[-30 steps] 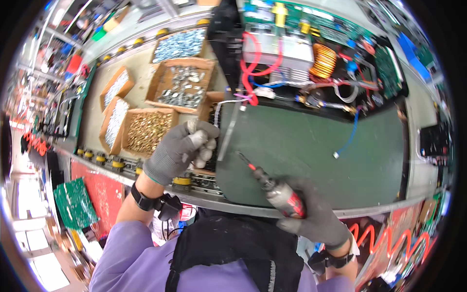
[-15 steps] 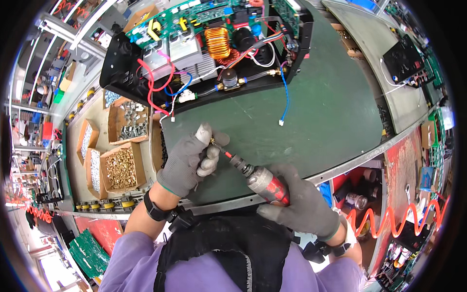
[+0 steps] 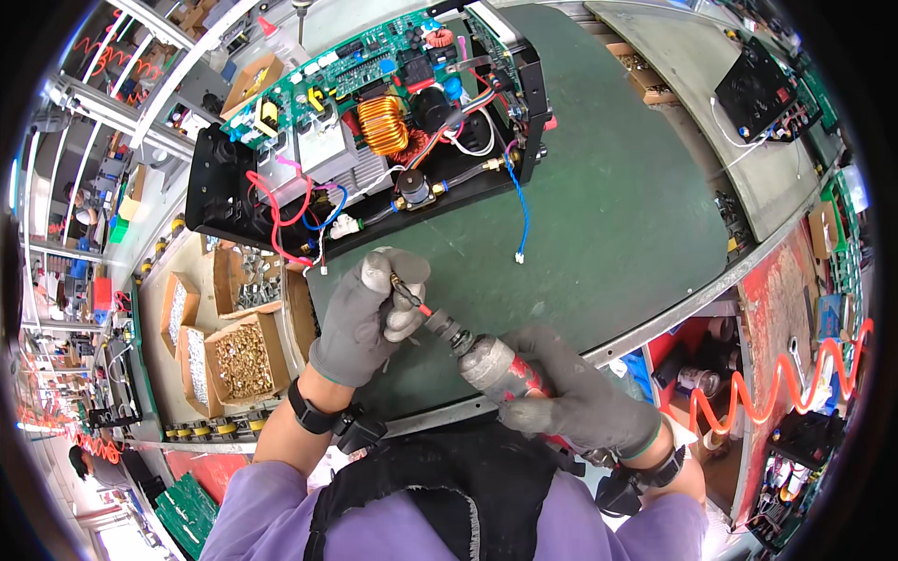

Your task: Assembling internal components, wiring, and heat sinks of an inverter on a factory production line.

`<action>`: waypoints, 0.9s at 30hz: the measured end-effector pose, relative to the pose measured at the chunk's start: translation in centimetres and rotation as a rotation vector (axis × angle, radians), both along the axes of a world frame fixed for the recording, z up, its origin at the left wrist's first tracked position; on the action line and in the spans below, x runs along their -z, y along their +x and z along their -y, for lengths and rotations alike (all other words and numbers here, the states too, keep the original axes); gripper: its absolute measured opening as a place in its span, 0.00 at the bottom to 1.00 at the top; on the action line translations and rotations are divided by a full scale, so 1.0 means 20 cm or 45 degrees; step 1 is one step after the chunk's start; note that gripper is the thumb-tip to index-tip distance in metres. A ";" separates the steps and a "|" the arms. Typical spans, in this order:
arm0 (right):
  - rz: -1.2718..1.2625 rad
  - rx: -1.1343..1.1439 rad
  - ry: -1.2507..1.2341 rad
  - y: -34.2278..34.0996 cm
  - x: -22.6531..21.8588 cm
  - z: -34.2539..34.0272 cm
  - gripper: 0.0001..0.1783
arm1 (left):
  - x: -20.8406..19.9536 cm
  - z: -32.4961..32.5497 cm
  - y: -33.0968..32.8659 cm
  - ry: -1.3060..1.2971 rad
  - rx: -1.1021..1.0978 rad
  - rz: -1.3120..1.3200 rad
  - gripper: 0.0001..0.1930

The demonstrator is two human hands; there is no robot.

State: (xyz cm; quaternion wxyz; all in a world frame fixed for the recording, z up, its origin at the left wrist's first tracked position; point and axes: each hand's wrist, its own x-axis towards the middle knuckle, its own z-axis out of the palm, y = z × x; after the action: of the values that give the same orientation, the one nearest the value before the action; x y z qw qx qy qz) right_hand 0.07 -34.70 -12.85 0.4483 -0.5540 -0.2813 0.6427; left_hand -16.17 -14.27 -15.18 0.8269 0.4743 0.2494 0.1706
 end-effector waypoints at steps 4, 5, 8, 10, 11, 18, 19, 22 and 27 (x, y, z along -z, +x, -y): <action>0.084 0.020 0.045 -0.02 -0.02 -0.01 0.35 | 0.00 -0.01 0.03 0.018 -0.076 0.047 0.26; 0.415 0.016 0.094 -0.03 -0.02 -0.01 0.36 | -0.01 -0.02 0.04 0.021 -0.071 0.050 0.26; 0.280 -0.003 0.107 -0.01 0.02 0.00 0.36 | -0.03 -0.05 0.06 0.112 0.038 -0.029 0.27; 0.149 -0.020 0.093 0.01 0.02 -0.01 0.37 | -0.04 -0.06 0.06 0.130 0.171 -0.055 0.27; 0.015 -0.037 0.079 0.02 0.02 -0.01 0.38 | -0.04 -0.06 0.07 0.132 0.175 -0.054 0.27; 0.063 0.019 0.059 0.00 0.01 -0.02 0.41 | -0.01 -0.06 0.09 -0.060 -0.053 0.069 0.27; 0.072 0.049 0.052 0.00 0.01 -0.01 0.40 | -0.02 -0.06 0.10 -0.072 -0.041 0.049 0.26; 0.081 0.077 0.043 -0.01 0.01 -0.01 0.40 | -0.03 -0.07 0.09 -0.063 -0.046 0.022 0.25; 0.058 0.108 0.079 -0.02 0.01 0.00 0.40 | -0.03 -0.08 0.09 0.001 0.007 0.004 0.25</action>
State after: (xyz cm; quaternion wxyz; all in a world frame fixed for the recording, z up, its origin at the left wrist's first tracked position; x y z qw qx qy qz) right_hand -0.30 -34.61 -13.14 0.4854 -0.5658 -0.2875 0.6013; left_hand -14.35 -12.58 -14.52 0.8276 0.4748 0.2468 0.1692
